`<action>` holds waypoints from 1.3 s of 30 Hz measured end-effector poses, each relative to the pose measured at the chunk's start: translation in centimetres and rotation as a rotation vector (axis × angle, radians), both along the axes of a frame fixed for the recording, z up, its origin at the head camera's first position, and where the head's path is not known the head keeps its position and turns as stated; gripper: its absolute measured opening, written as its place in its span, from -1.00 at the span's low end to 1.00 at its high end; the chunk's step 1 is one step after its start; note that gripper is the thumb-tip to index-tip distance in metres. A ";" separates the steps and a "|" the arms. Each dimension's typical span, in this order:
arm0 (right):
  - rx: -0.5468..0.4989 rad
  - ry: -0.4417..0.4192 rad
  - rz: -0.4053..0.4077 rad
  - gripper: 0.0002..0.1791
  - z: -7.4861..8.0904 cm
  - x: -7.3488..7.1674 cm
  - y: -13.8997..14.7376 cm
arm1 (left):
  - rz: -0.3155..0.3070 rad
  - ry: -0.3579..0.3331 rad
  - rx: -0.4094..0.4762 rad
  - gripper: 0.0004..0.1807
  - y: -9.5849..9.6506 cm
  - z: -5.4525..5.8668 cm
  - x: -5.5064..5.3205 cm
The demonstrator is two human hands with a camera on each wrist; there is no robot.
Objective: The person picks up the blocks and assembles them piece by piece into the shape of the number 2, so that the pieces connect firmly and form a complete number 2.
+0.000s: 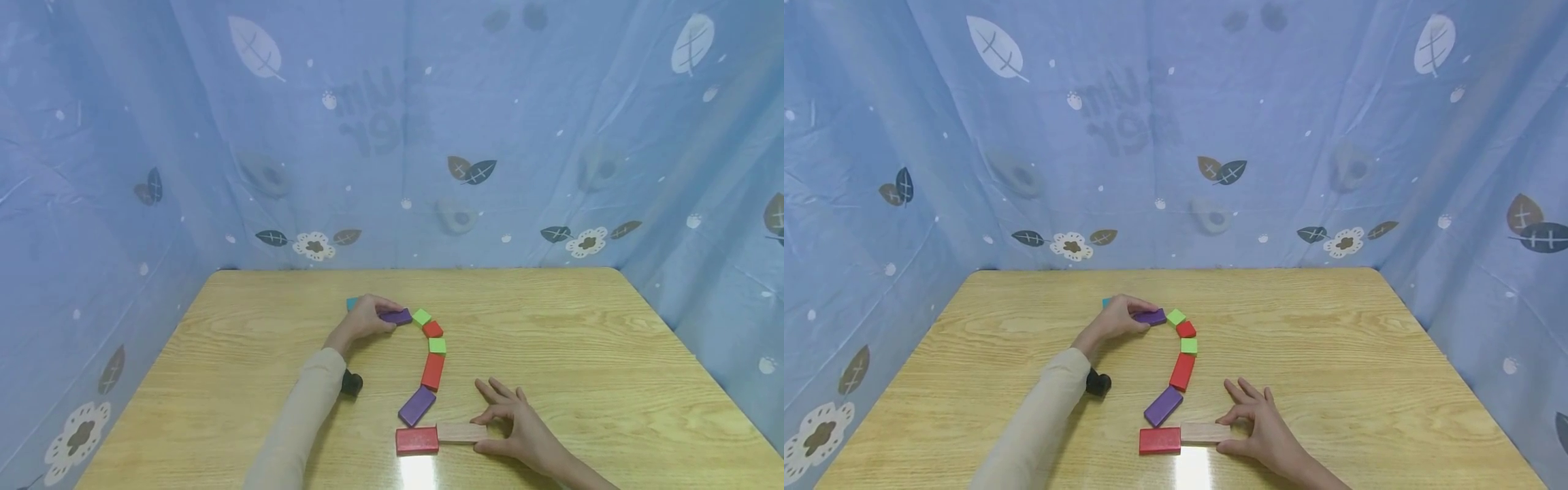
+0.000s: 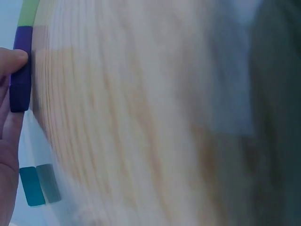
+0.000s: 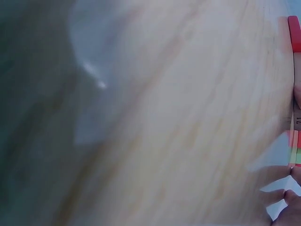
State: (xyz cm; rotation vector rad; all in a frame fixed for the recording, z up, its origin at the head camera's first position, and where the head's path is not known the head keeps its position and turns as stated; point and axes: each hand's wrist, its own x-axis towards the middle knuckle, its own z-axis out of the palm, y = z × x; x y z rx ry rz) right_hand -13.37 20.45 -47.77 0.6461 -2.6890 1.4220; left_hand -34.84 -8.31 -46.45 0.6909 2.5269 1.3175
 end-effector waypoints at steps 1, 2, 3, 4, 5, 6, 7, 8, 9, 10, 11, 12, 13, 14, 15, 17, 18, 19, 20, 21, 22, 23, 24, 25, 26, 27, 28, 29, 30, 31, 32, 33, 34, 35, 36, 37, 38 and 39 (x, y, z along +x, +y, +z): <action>0.001 0.002 -0.001 -0.76 0.0 0.0 0.0 | 0.003 -0.003 -0.009 -0.61 0.0 0.1 0.0; -0.002 -0.001 0.001 -0.76 0.0 0.0 0.0 | 0.006 -0.005 -0.019 -0.62 0.0 0.2 0.0; -0.003 -0.002 0.001 -0.76 0.1 0.0 0.0 | 0.008 -0.006 -0.027 -0.62 0.0 0.3 0.0; -0.004 -0.004 0.002 -0.76 0.1 0.0 0.0 | 0.010 -0.007 -0.036 -0.62 0.0 0.3 0.0; -0.005 -0.003 0.002 -0.76 0.1 0.0 0.0 | 0.010 -0.009 -0.040 -0.62 0.1 0.5 0.0; -0.006 -0.004 0.001 -0.76 0.1 0.0 0.0 | 0.006 -0.008 -0.038 -0.62 0.1 0.6 0.0; -0.007 -0.005 0.001 -0.76 0.1 0.0 0.0 | 0.005 -0.018 -0.027 -0.61 0.0 0.7 0.1; -0.005 -0.005 0.000 -0.76 0.1 0.0 0.0 | 0.007 -0.035 -0.009 -0.60 0.0 0.8 0.1; -0.004 -0.006 -0.001 -0.76 0.1 0.0 0.0 | 0.010 -0.042 0.008 -0.58 0.0 1.0 0.1; -0.003 -0.009 0.000 -0.76 0.1 0.0 0.0 | 0.014 -0.043 0.032 -0.56 -0.2 1.1 0.1; 0.002 -0.012 0.000 -0.76 0.1 0.0 0.0 | 0.022 -0.040 0.062 -0.55 -0.4 1.4 0.1; 0.005 -0.018 0.003 -0.76 0.2 -0.1 0.0 | 0.031 -0.026 0.095 -0.54 -0.7 1.6 0.0; 0.009 -0.023 0.005 -0.76 0.2 -0.1 0.1 | 0.049 -0.032 0.137 -0.53 -1.0 2.3 0.3; 0.012 -0.029 0.006 -0.76 0.2 -0.1 0.1 | 0.067 -0.022 0.180 -0.53 -1.4 2.6 0.0; 0.013 -0.035 0.007 -0.76 0.3 -0.2 0.1 | 0.095 -0.010 0.227 -0.54 -1.8 3.0 0.0; 0.018 -0.042 0.004 -0.76 0.3 -0.2 0.1 | 0.184 -0.023 0.371 -0.55 -2.7 3.7 -0.2; 0.016 -0.043 0.002 -0.76 0.4 -0.1 0.0 | 0.243 -0.033 0.452 -0.55 -3.1 4.0 -0.3; 0.014 -0.042 -0.001 -0.76 0.4 -0.1 0.0 | 0.309 -0.051 0.537 -0.56 -3.4 4.2 -0.2; 0.012 -0.039 -0.005 -0.76 0.4 -0.1 0.0 | 0.375 -0.057 0.614 -0.56 -3.7 3.9 -0.5; 0.010 -0.036 -0.006 -0.76 0.4 -0.1 0.0 | 0.445 -0.065 0.688 -0.54 -3.9 3.9 -0.2; 0.010 -0.032 -0.008 -0.76 0.4 0.0 -0.1 | 0.511 -0.073 0.752 -0.53 -4.1 3.8 0.0; 0.009 -0.026 -0.011 -0.75 0.4 0.0 -0.1 | 0.570 -0.085 0.799 -0.52 -4.3 3.5 0.2; 0.012 -0.020 -0.014 -0.75 0.4 0.0 -0.1 | 0.628 -0.106 0.817 -0.49 -4.5 3.2 0.6; 0.013 -0.021 -0.017 -0.75 0.4 0.0 -0.1 | 0.681 -0.128 0.826 -0.47 -4.6 2.8 1.0; 0.014 -0.026 -0.021 -0.75 0.4 0.1 -0.1 | 0.729 -0.152 0.834 -0.45 -4.8 2.3 1.3; 0.015 -0.032 -0.024 -0.75 0.4 0.1 0.0 | 0.781 -0.172 0.829 -0.44 -4.8 1.8 1.7; 0.015 -0.040 -0.026 -0.75 0.4 0.1 0.0 | 0.829 -0.193 0.831 -0.45 -4.8 1.3 2.0; 0.013 -0.048 -0.028 -0.75 0.5 0.1 0.0 | 0.873 -0.207 0.835 -0.46 -4.8 0.9 2.2; 0.010 -0.059 -0.028 -0.75 0.5 0.1 0.0 | 0.909 -0.213 0.835 -0.46 -4.8 0.5 2.4; 0.007 -0.068 -0.027 -0.75 0.6 0.1 0.0 | 0.936 -0.213 0.843 -0.48 -4.7 0.2 2.4; 0.007 -0.074 -0.026 -0.75 0.6 0.0 0.0 | 0.952 -0.213 0.860 -0.49 -4.6 -0.1 2.5; 0.007 -0.075 -0.024 -0.76 0.6 0.0 0.0 | 0.956 -0.212 0.870 -0.49 -4.6 -0.2 2.4; 0.008 -0.077 -0.023 -0.76 0.6 0.0 0.0 | 0.946 -0.212 0.881 -0.50 -4.5 -0.3 2.4; 0.010 -0.076 -0.022 -0.75 0.6 -0.1 0.0 | 0.937 -0.221 0.878 -0.49 -4.5 -0.4 2.4; 0.011 -0.078 -0.021 -0.75 0.6 -0.1 0.0 | 0.918 -0.228 0.876 -0.49 -4.5 -0.4 2.4; 0.011 -0.079 -0.021 -0.75 0.6 -0.1 0.0 | 0.900 -0.239 0.871 -0.48 -4.5 -0.3 2.4; 0.011 -0.080 -0.022 -0.75 0.6 -0.1 -0.1 | 0.879 -0.250 0.861 -0.47 -4.6 -0.3 2.5; 0.012 -0.080 -0.021 -0.75 0.6 -0.1 -0.1 | 0.856 -0.260 0.847 -0.47 -4.7 -0.2 2.5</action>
